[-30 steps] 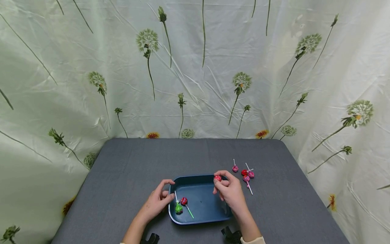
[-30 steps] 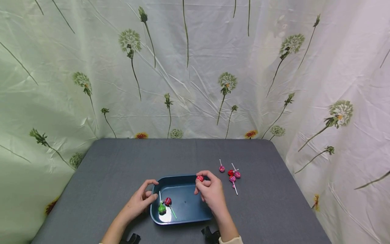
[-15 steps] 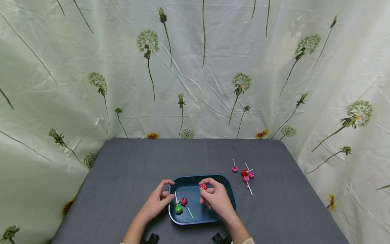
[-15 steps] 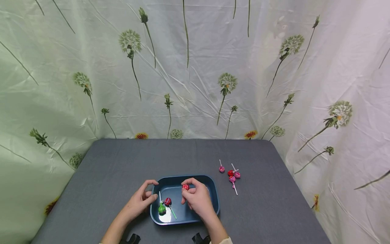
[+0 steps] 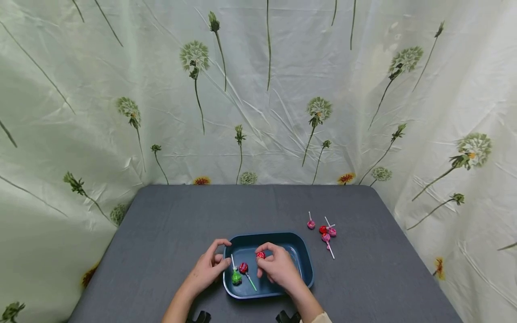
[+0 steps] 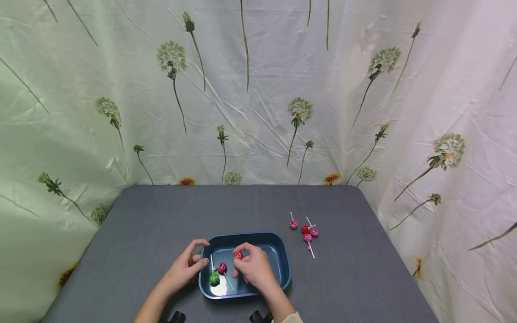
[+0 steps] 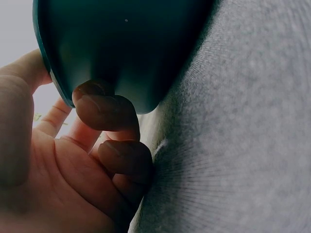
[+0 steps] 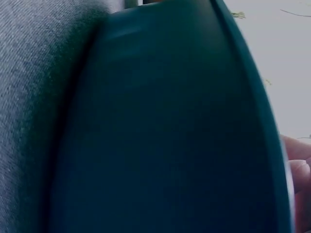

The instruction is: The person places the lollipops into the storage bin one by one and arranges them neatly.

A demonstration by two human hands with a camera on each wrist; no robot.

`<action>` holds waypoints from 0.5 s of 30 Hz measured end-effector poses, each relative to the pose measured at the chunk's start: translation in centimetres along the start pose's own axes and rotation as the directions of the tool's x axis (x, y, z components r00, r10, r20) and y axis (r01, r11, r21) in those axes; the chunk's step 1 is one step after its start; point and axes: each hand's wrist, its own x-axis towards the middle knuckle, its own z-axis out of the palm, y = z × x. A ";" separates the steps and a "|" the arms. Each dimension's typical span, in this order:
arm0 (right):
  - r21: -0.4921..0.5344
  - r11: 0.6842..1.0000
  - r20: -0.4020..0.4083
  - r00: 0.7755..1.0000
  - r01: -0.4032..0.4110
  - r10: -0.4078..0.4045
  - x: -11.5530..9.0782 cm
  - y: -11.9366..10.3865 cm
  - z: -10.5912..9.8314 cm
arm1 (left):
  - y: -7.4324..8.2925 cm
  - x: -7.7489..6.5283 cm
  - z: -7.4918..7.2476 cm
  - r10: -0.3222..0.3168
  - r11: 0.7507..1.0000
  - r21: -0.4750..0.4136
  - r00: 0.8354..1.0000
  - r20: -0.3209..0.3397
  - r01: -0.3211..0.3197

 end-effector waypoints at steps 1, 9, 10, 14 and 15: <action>-0.003 1.000 0.006 1.000 -0.004 0.004 0.1 0.0 0.1 | 0.0 0.0 0.0 0.001 1.000 -0.001 1.000 -0.002 -0.001; -0.040 0.999 0.038 0.999 -0.030 0.032 0.4 0.2 1.0 | -0.1 0.1 0.0 -0.009 1.000 0.000 1.000 -0.002 0.009; -0.046 0.998 0.039 0.999 -0.033 0.035 0.4 0.3 1.1 | -0.1 0.1 0.0 -0.012 1.000 0.001 1.000 0.000 0.012; -0.059 0.997 0.045 0.998 -0.045 0.048 0.6 0.5 1.5 | -0.1 0.1 0.0 -0.017 1.000 0.006 1.000 0.002 0.017; -0.059 0.997 0.049 0.997 -0.048 0.051 0.6 0.5 1.6 | 0.0 0.0 0.0 -0.017 1.000 0.005 1.000 0.002 0.017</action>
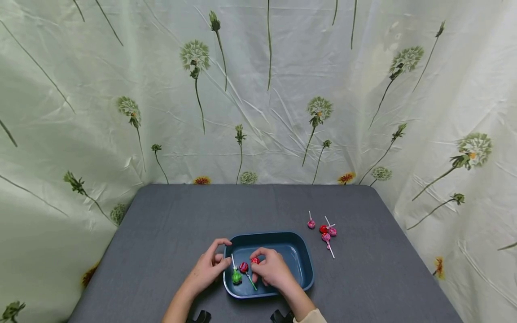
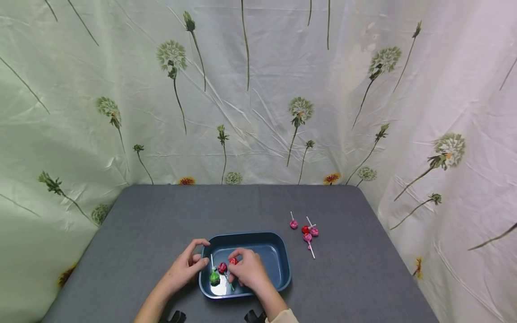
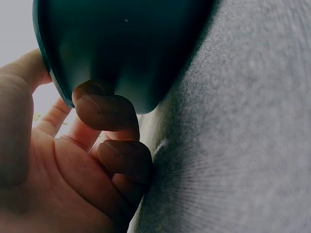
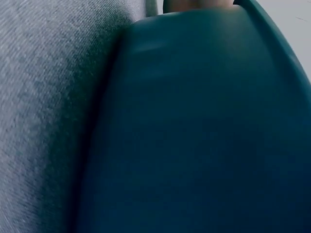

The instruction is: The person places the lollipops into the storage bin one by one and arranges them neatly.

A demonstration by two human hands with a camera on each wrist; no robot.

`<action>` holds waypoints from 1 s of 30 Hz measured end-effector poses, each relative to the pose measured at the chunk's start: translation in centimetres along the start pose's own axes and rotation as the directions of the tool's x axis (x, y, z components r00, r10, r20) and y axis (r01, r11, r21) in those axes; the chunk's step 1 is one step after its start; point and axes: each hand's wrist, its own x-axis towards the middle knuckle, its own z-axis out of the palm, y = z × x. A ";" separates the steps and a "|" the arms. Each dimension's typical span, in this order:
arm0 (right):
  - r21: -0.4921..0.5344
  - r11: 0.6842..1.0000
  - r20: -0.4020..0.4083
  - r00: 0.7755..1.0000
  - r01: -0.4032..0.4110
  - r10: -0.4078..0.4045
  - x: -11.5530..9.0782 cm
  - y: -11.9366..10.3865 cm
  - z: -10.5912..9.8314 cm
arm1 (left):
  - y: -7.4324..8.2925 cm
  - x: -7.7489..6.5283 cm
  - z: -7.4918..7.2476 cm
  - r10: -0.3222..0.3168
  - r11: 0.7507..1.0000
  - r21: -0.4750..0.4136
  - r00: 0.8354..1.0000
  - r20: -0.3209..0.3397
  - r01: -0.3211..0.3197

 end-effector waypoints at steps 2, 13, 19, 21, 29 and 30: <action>-0.003 1.000 0.009 1.000 -0.007 0.007 0.1 0.0 0.1 | 0.1 0.0 0.0 0.004 1.000 -0.001 1.000 0.001 -0.004; -0.011 1.000 0.060 0.998 -0.027 0.028 0.4 0.2 0.2 | 0.2 -0.1 0.0 0.014 1.000 -0.003 1.000 0.014 -0.014; -0.018 0.999 0.078 0.996 -0.039 0.041 0.4 0.2 0.2 | 0.1 0.0 -0.1 0.011 1.000 0.000 1.000 0.013 -0.011; -0.019 0.999 0.083 0.996 -0.042 0.043 0.4 0.2 0.2 | 0.0 0.0 0.0 0.010 1.000 -0.003 1.000 0.012 -0.010; -0.021 0.999 0.078 0.996 -0.034 0.036 0.3 0.1 0.3 | 0.1 -0.1 0.0 0.013 1.000 0.011 1.000 0.010 -0.013; -0.020 0.999 0.079 0.996 -0.035 0.036 0.3 0.1 0.3 | 0.2 0.0 0.0 0.011 1.000 0.011 1.000 0.011 -0.011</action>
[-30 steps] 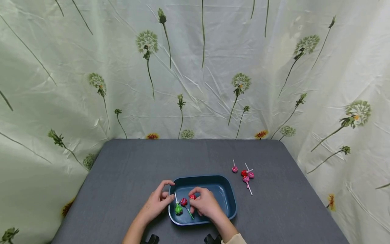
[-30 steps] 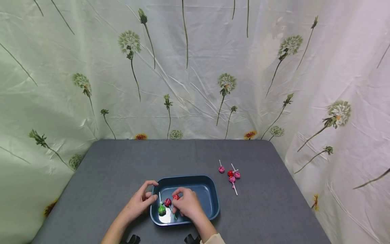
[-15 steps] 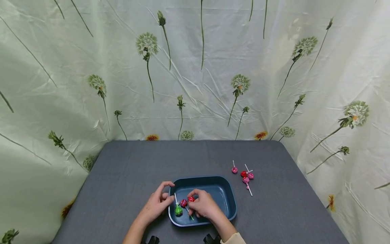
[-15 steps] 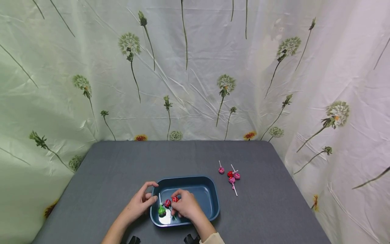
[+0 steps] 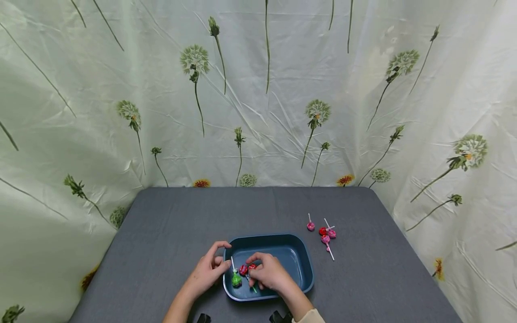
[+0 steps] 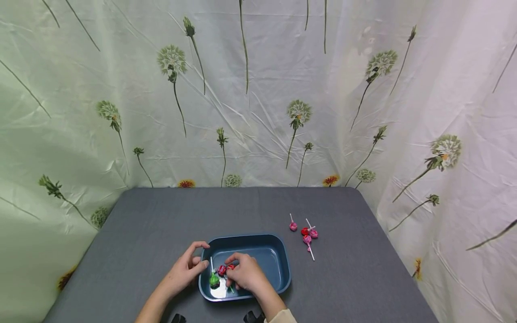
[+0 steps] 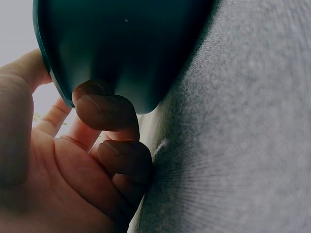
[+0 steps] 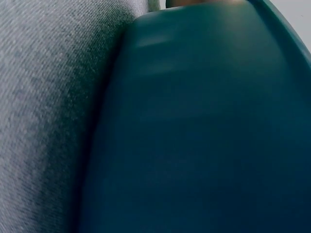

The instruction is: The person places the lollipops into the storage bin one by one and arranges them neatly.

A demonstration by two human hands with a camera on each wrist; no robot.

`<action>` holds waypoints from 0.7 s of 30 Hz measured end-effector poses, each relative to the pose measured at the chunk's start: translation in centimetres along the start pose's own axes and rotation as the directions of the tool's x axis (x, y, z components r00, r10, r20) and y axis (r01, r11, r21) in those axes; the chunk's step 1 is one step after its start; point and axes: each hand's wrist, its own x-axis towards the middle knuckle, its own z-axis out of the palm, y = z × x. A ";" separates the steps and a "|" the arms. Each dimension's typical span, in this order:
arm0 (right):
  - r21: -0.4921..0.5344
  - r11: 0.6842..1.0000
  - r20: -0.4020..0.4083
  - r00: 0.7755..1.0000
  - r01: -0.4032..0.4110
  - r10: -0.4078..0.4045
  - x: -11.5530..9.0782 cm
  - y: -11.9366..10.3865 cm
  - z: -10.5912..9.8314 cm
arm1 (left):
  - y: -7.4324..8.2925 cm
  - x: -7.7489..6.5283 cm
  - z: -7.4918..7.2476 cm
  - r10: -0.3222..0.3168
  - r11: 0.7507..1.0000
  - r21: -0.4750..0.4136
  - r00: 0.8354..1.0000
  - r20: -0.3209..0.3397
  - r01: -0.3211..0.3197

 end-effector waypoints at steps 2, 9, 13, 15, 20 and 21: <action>0.004 1.000 0.001 1.000 0.001 -0.001 0.0 0.0 0.0 | 0.0 0.0 0.0 -0.002 1.000 -0.002 1.000 0.000 0.002; 0.019 1.000 -0.008 1.000 0.009 -0.008 -0.2 -0.1 0.0 | 0.0 0.0 0.0 0.000 1.000 0.005 1.000 0.001 0.000; 0.022 0.999 -0.031 0.999 0.035 -0.034 -0.4 -0.3 -0.2 | 0.0 0.0 0.0 -0.001 1.000 -0.001 1.000 0.004 0.001; 0.021 0.998 -0.050 0.997 0.059 -0.058 -0.5 -0.4 -0.3 | 0.0 0.0 0.0 -0.006 1.000 -0.004 1.000 0.004 0.006; 0.012 0.994 -0.110 0.988 0.110 -0.108 -1.0 -0.8 -1.0 | 0.0 0.0 0.0 -0.020 1.000 -0.002 1.000 -0.006 0.020; 0.009 0.993 -0.124 0.985 0.120 -0.118 -1.1 -0.9 -1.2 | 0.0 0.0 0.0 -0.020 1.000 -0.002 1.000 -0.009 0.020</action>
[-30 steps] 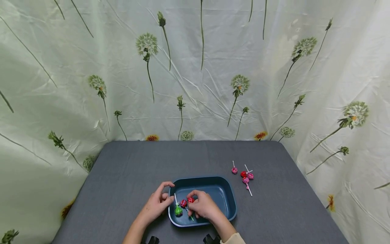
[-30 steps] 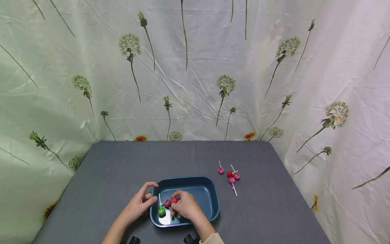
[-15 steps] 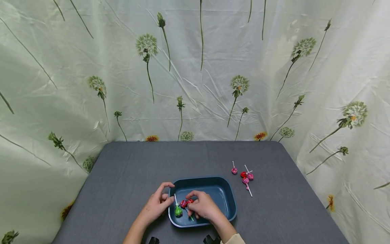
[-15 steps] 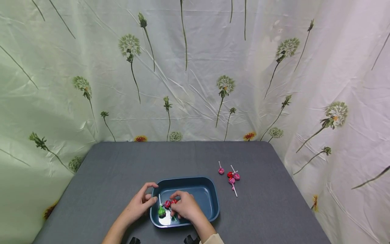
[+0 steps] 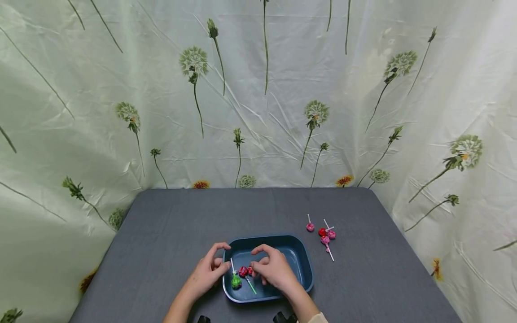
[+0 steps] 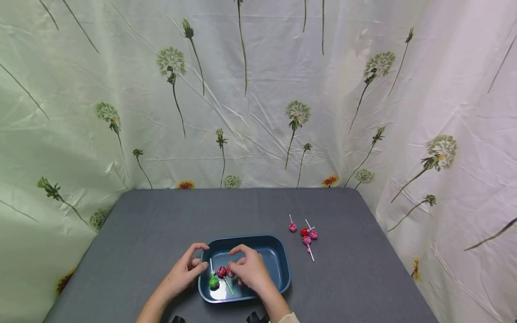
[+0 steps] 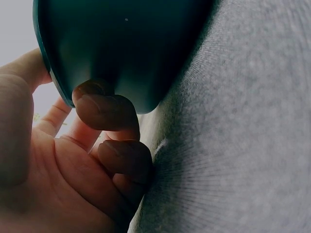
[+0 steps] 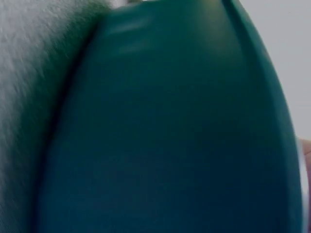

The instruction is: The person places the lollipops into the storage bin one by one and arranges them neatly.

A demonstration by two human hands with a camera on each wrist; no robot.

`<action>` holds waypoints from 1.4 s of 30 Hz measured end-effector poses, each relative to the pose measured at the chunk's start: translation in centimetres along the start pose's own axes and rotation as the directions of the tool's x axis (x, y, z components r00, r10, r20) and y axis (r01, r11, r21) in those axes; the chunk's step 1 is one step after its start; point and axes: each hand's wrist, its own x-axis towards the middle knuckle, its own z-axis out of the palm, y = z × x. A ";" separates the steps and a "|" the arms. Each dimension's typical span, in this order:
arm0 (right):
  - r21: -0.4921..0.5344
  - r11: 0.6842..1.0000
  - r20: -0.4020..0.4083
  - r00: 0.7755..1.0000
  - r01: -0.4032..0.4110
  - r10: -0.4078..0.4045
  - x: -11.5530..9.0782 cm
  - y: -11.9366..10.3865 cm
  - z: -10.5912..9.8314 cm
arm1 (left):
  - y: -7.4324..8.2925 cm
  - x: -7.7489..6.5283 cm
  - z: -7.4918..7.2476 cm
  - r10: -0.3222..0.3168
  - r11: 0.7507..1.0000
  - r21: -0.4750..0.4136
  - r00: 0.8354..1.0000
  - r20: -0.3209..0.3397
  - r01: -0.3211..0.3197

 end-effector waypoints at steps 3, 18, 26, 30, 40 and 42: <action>-0.001 1.000 -0.046 0.999 0.017 -0.017 -0.3 -0.3 -0.7 | -0.1 0.0 0.0 0.002 1.000 -0.002 1.000 -0.007 -0.002; -0.017 0.999 -0.339 0.940 0.029 -0.033 -1.4 -0.7 -5.5 | -0.2 0.0 0.0 0.005 1.000 0.000 1.000 -0.007 -0.005; 0.002 1.000 -0.435 0.900 0.030 -0.026 -2.0 -0.2 -8.1 | -0.1 0.0 0.0 0.005 1.000 -0.006 1.000 0.000 -0.005; 0.008 1.000 -0.465 0.885 0.024 -0.018 -2.1 0.4 -9.3 | -0.1 0.2 -0.3 0.007 1.000 -0.008 1.000 0.005 -0.007; 0.009 1.000 -0.536 0.844 -0.027 0.027 -2.1 0.8 -11.3 | -0.1 1.1 -1.4 0.014 1.000 -0.016 1.000 0.026 -0.014; 0.004 0.999 -0.549 0.835 -0.040 0.036 -1.9 1.1 -11.6 | -0.2 1.2 -1.5 0.012 1.000 -0.021 0.999 0.031 -0.011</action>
